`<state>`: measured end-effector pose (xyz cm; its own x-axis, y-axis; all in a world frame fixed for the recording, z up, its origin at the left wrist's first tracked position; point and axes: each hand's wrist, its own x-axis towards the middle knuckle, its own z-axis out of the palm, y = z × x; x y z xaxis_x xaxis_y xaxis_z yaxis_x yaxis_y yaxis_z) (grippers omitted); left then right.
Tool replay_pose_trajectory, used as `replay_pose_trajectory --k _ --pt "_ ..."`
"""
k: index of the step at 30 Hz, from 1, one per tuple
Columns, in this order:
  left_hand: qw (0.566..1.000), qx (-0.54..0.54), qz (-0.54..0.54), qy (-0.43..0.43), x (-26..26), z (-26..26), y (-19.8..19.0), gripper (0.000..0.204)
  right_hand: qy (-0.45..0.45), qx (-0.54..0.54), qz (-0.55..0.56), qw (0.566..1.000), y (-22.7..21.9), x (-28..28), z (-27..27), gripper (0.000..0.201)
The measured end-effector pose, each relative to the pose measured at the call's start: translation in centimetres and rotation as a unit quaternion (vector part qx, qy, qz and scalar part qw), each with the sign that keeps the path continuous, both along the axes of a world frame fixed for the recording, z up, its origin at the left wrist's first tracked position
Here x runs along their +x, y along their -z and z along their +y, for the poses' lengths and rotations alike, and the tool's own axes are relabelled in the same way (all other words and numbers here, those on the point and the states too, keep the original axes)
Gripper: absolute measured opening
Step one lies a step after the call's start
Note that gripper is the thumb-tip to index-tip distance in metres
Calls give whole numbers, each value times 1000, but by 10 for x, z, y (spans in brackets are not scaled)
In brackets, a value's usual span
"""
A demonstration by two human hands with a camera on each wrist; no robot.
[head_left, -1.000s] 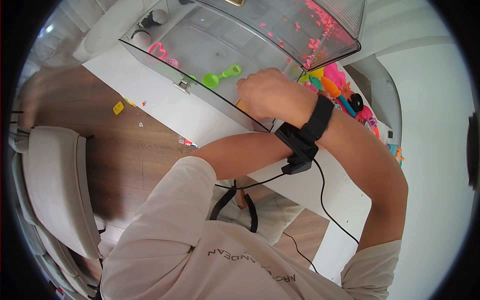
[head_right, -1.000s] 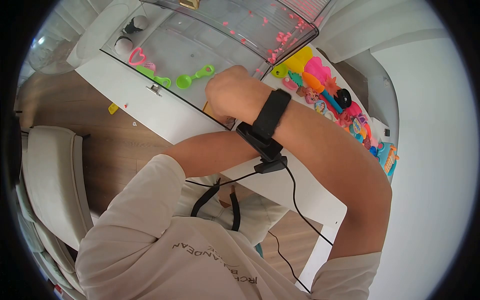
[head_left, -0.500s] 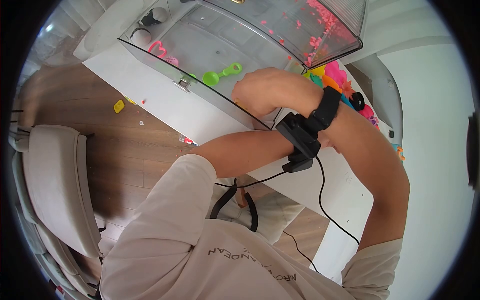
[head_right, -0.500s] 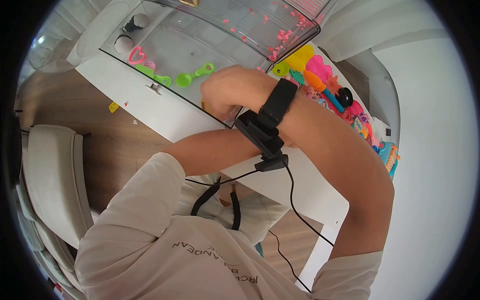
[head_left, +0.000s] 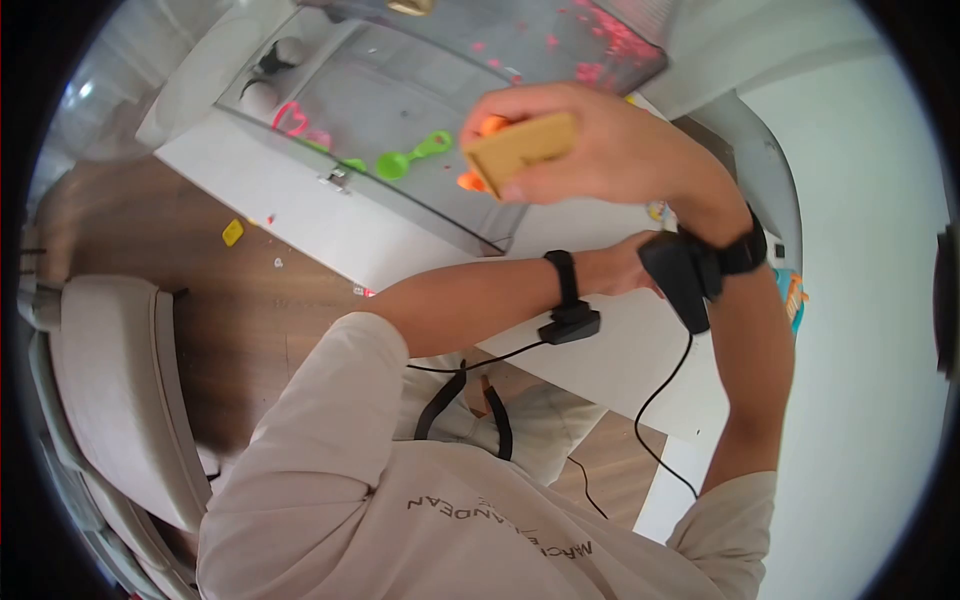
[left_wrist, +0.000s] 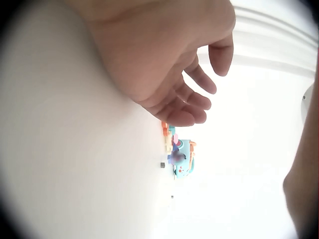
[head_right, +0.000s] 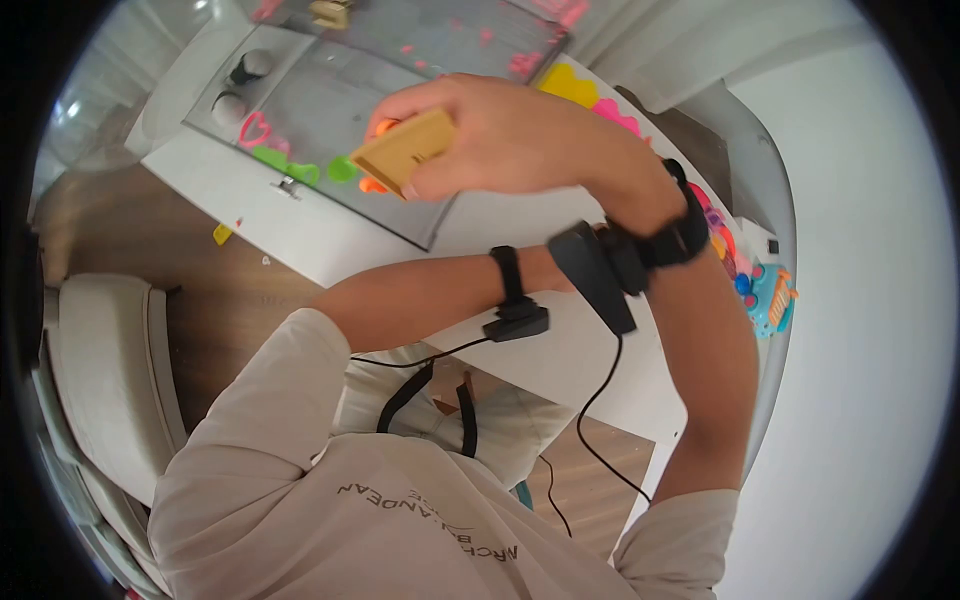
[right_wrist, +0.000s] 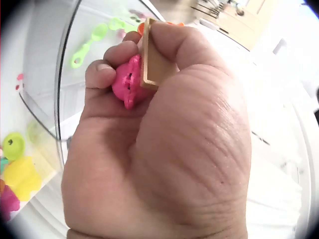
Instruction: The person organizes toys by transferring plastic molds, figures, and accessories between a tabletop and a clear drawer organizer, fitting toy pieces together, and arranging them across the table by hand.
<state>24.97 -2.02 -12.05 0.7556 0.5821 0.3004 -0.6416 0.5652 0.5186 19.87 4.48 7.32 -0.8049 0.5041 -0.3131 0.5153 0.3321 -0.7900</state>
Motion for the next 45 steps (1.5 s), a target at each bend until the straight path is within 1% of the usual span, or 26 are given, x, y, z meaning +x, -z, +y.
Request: replay_pose_trajectory --k 1,2,4,6,7,9,10,12,17,19,20,22,24,25,26,28,29,31,34,36,38,40,41,43,44,45 --pt "1000 5 -1 15 1 -1 5 34 14 -7 37 999 -8 21 -9 33" --pt "998 -30 -28 45 10 -2 16 37 33 -12 73 997 -16 46 -20 31" --pt "985 -104 -73 118 29 -1 36 43 92 -7 80 992 -12 104 -37 29" --pt "959 -248 -69 122 9 -19 2 55 160 159 -60 972 15 159 -69 25" --pt "957 -244 -59 148 12 -22 -10 55 188 163 -60 967 34 183 -83 25" --pt "938 -316 -48 131 30 -29 -22 64 251 356 -168 884 73 223 -107 26" --pt "937 -316 -37 145 41 -31 -22 64 269 353 -169 880 89 238 -116 26" --pt "907 -409 22 97 62 -33 -19 65 265 404 -119 867 111 257 -127 26" --pt "913 -388 95 78 108 -31 -9 66 306 378 -96 868 122 301 -146 32" --pt "916 -377 117 76 114 -33 -7 66 290 336 -38 895 128 321 -153 48" --pt "920 -366 111 86 115 -35 -8 64 297 332 -32 895 127 329 -156 48" --pt "924 -354 114 91 117 -34 -3 63 329 240 22 913 124 340 -160 68" --pt "938 -319 56 125 120 -36 4 59 344 193 62 917 120 351 -160 72" --pt "936 -323 61 126 120 -36 5 59 352 149 94 919 120 355 -160 77" --pt "931 -334 70 126 120 -35 3 57 354 145 95 919 122 356 -162 77" --pt "927 -345 80 123 118 -35 1 56 335 203 83 916 124 358 -162 63" --pt "930 -337 78 124 117 -36 1 53 335 204 86 916 122 358 -162 63" --pt "933 -330 75 126 115 -36 1 51 343 131 101 924 114 359 -164 60" --pt "918 -359 20 167 114 -35 7 48 339 156 121 920 128 373 -164 52" --pt "925 -340 103 137 110 -34 10 45 357 144 135 913 132 377 -160 47" --pt "916 -361 100 147 109 -32 8 46 376 134 152 904 130 378 -159 41" --pt "905 -385 96 156 110 -31 5 47 438 -13 241 866 124 376 -160 33" --pt "920 -348 95 157 111 -32 2 48 439 -13 239 866 122 379 -161 33" --pt "932 -310 90 162 114 -33 0 50 439 158 178 866 117 394 -166 27" --pt "934 -303 95 164 114 -32 1 51 442 160 174 865 111 407 -170 27" --pt "935 -296 100 168 114 -32 2 52 478 139 241 833 104 424 -177 26"
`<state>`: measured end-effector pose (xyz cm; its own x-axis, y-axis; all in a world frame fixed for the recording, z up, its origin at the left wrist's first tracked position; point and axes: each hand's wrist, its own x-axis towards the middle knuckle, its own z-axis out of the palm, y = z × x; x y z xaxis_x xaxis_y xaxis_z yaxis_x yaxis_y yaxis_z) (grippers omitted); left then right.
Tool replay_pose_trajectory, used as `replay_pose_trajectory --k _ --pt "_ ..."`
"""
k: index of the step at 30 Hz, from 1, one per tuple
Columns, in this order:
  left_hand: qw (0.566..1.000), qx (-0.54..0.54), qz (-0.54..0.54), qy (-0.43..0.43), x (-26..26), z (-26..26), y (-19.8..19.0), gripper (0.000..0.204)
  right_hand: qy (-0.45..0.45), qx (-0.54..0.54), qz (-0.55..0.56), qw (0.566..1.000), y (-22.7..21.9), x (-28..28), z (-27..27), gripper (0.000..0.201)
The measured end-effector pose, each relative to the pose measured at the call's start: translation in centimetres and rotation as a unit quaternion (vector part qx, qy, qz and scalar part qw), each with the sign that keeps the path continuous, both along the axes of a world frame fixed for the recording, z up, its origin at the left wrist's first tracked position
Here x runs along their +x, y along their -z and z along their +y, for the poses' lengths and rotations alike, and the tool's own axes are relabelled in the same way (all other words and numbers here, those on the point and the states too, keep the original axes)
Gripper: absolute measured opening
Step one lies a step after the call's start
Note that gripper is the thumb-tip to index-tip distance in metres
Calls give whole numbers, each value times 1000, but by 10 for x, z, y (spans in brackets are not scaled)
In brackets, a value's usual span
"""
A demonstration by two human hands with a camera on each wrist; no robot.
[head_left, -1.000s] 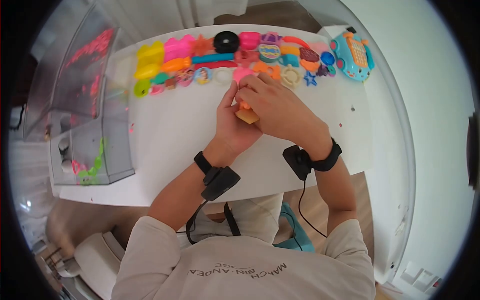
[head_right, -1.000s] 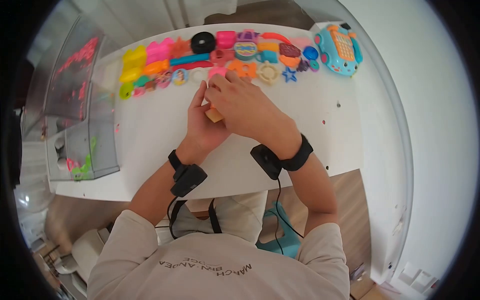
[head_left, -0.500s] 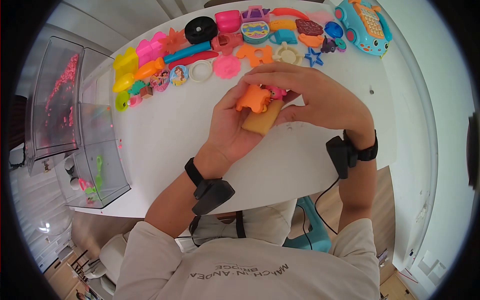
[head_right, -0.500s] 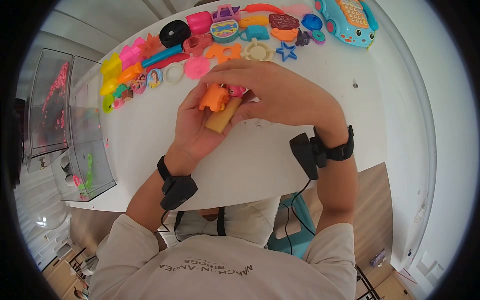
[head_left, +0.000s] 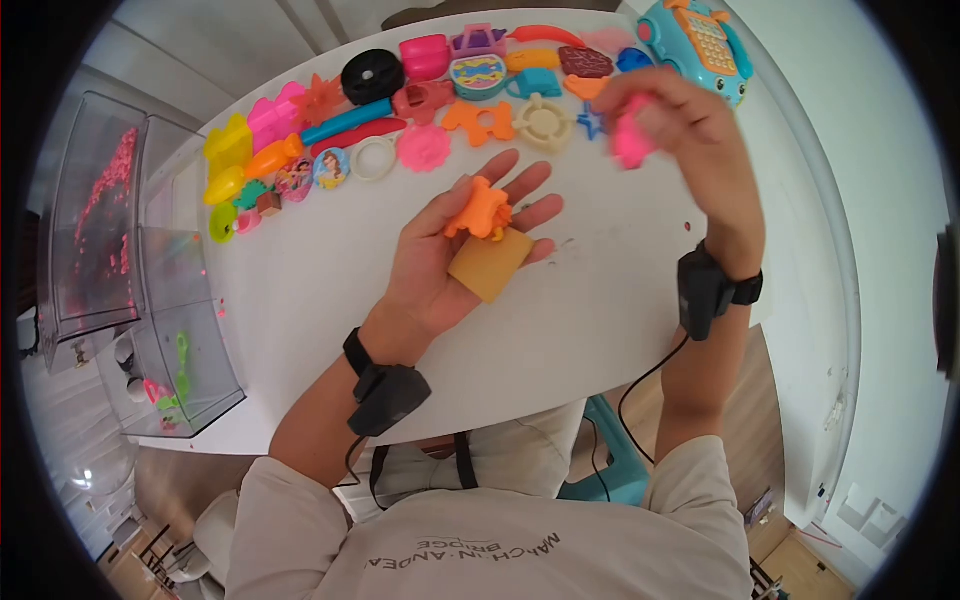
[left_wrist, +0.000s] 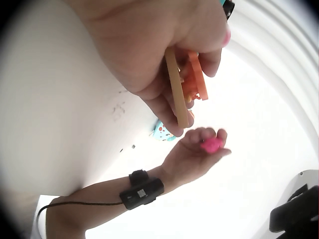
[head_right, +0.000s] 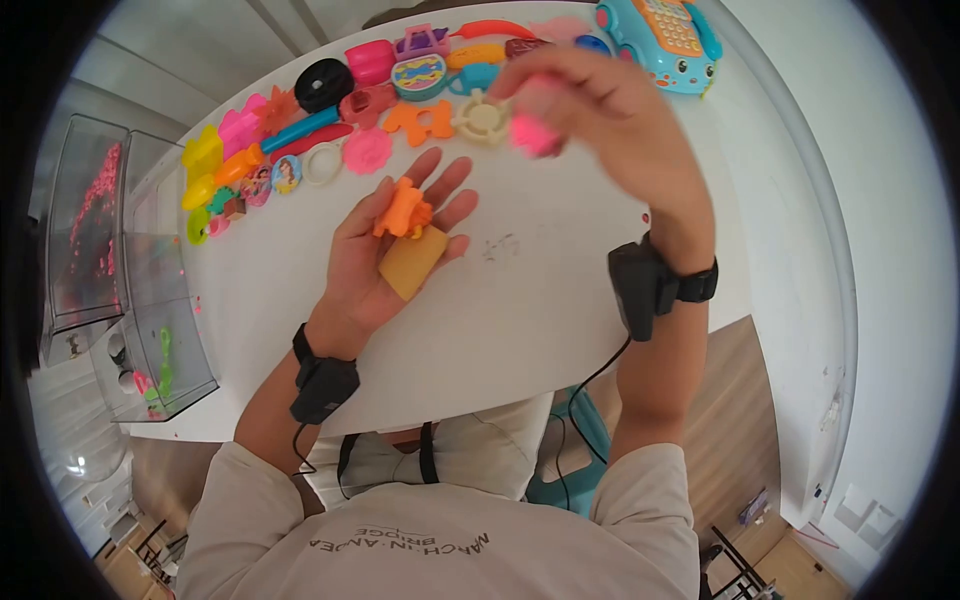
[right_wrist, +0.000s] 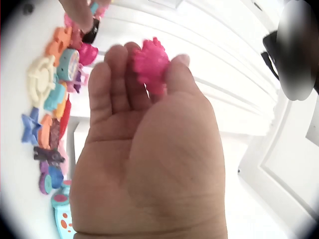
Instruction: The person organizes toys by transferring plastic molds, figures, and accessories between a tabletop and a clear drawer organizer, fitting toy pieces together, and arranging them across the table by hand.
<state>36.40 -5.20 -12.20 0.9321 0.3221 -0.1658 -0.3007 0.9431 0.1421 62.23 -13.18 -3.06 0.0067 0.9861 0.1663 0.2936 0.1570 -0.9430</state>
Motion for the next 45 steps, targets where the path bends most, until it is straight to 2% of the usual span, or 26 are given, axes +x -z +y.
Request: replay_pose_trajectory --k 1,2,4,5,7,11,17,20,23,26,28,32,34,38,40,45 --pt "1000 -1 -4 5 0 0 1 52 31 12 79 996 -5 13 -8 25" --pt "1000 -8 -9 2 -1 1 3 52 37 12 76 996 -8 20 -17 25" --pt "1000 -12 -14 3 0 2 3 52 198 -27 48 979 -11 30 -31 25" --pt "1000 -12 -14 4 0 2 2 52 201 -25 47 978 -10 41 -34 25" --pt "1000 -15 -10 8 1 2 2 52 223 -66 -156 960 -2 59 -33 26" --pt "1000 -20 -12 7 1 3 4 51 272 -53 -235 932 16 62 -31 27" --pt "1000 -25 -16 2 2 2 5 51 230 -11 -174 957 24 73 -28 24" --pt "1000 -24 -16 3 2 2 6 50 240 -29 -180 954 18 68 -30 23" --pt "1000 -21 -12 3 3 3 6 50 238 -44 -141 960 22 70 -27 24" --pt "1000 -18 -7 4 3 3 5 50 254 -69 -160 951 25 66 -25 27" --pt "1000 -22 -7 1 3 2 6 50 230 -87 -246 938 27 64 -21 29" --pt "1000 -18 -13 5 3 3 6 51 229 -105 -326 911 27 59 -20 22" --pt "1000 -16 -15 5 3 3 6 51 273 -152 -339 888 20 53 -21 27" --pt "1000 -6 -6 6 3 2 5 52 280 -127 -275 911 23 55 -24 25" --pt "1000 -2 -5 6 3 2 5 53 216 -55 -310 924 27 58 -24 24" --pt "1000 -4 -5 6 3 2 5 53 196 -67 -341 917 25 47 -17 22"
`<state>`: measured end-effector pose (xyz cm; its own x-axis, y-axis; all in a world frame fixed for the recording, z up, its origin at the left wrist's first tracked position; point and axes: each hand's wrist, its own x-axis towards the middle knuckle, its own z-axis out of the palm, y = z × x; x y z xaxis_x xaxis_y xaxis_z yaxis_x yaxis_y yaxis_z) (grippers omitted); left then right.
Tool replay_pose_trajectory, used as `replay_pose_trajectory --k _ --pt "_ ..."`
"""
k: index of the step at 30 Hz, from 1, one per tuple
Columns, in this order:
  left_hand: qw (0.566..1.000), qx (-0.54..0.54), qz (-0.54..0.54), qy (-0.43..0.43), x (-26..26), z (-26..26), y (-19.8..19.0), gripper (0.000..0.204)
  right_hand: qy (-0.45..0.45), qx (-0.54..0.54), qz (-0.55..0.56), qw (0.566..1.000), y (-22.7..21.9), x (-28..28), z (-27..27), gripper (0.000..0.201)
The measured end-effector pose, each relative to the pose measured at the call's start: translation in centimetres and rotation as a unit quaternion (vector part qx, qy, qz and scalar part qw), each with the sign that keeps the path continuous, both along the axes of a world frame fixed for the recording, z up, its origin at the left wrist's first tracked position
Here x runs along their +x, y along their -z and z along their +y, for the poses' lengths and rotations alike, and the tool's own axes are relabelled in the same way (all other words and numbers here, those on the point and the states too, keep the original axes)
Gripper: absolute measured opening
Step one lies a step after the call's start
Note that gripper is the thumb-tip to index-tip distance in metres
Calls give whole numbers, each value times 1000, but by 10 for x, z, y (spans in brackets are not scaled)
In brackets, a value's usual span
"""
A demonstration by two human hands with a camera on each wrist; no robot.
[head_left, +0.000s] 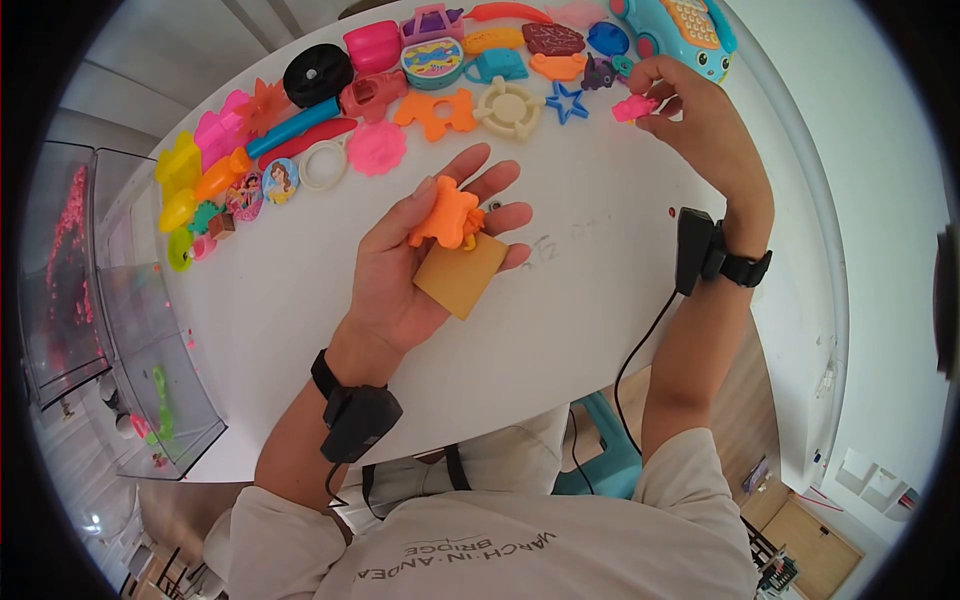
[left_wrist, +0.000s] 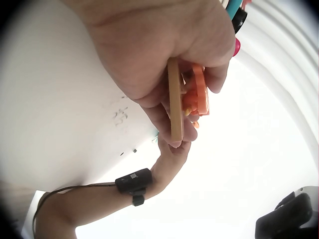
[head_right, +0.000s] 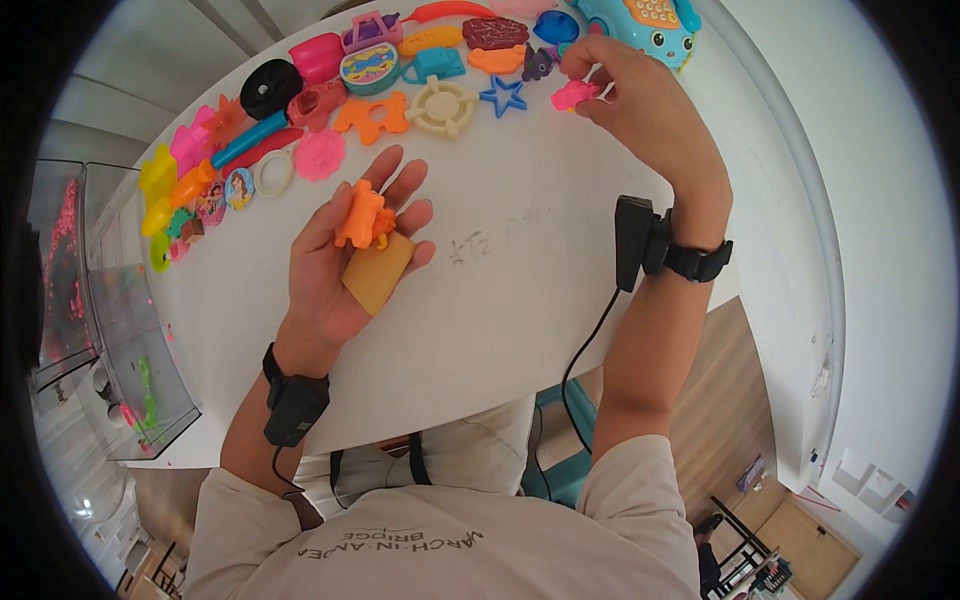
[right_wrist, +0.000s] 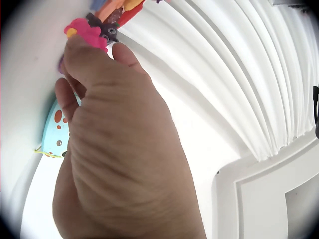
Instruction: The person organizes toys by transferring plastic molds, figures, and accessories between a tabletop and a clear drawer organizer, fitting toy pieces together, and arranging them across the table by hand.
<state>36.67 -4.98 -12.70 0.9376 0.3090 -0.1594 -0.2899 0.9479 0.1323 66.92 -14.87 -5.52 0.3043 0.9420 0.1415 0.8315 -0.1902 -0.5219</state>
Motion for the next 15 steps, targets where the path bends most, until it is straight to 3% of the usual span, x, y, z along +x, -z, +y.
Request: replay_pose_trajectory --k 4,10,15 --pt "1000 2 2 -2 0 0 -1 53 -25 13 -29 999 4 0 3 29" --pt "1000 7 5 -2 0 -1 -1 53 -22 -7 -10 1000 4 -9 8 21" --pt "1000 13 3 -3 0 -1 -1 54 -23 -14 -12 1000 5 -11 11 25"
